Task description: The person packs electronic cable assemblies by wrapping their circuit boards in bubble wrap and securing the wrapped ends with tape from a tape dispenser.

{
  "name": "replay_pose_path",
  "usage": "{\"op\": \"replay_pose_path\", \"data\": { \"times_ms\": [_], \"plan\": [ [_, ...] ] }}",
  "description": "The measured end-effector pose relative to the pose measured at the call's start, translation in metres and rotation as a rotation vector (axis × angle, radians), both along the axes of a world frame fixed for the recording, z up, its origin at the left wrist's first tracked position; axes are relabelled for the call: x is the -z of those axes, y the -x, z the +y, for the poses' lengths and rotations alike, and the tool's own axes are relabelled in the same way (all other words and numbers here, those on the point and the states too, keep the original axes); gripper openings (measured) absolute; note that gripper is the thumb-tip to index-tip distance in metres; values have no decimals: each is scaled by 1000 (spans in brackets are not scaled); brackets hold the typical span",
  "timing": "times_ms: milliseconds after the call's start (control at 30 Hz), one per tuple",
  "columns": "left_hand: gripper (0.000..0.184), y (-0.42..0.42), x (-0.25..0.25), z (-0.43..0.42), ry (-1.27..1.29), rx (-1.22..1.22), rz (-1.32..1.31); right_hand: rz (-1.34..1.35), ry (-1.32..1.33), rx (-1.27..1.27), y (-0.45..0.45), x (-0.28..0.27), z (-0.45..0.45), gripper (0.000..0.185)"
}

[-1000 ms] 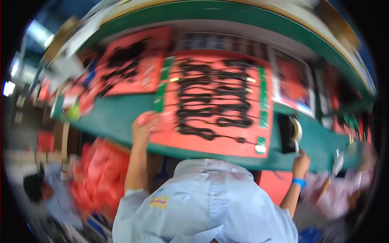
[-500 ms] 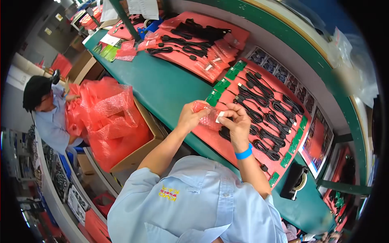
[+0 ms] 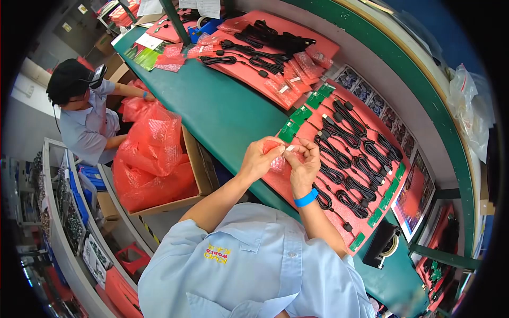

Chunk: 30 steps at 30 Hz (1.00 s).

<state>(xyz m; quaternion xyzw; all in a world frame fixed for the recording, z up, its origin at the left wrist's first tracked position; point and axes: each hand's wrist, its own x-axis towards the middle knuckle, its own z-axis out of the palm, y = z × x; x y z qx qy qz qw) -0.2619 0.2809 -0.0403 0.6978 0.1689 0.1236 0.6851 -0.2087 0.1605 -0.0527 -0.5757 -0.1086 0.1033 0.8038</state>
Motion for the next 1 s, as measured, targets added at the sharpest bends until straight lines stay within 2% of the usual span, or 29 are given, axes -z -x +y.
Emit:
{"op": "replay_pose_path", "data": {
  "times_ms": [167,267,433,533,700,733,800,833,967,1000],
  "plan": [
    [15,3,-6,0,-53,24,-58,-250,228,264,0,-4,2,34],
    [14,2,-6,0,-60,16,-55,-668,497,249,-3,3,-4,24],
    [14,0,-5,-1,-105,-3,-104,-645,569,209,2,-13,-6,14],
    [15,3,-6,1,-233,16,-72,-518,514,-77,-6,-11,-12,17],
    [16,18,-21,-3,-442,84,1,-609,574,-315,-19,-31,-28,18],
    [16,22,-20,-3,-440,85,1,-584,584,-447,-23,-31,-32,19],
    [18,30,-15,0,-595,178,-88,-527,597,-711,-27,-30,-37,22],
    [18,32,-13,1,-671,224,-133,-526,599,-710,-27,-29,-37,22],
    [19,30,-8,4,-593,188,-108,-556,680,-756,-24,-28,-34,33],
    [19,24,-5,7,-588,200,-113,-608,742,-612,-20,-34,-34,32]
  ]
}}
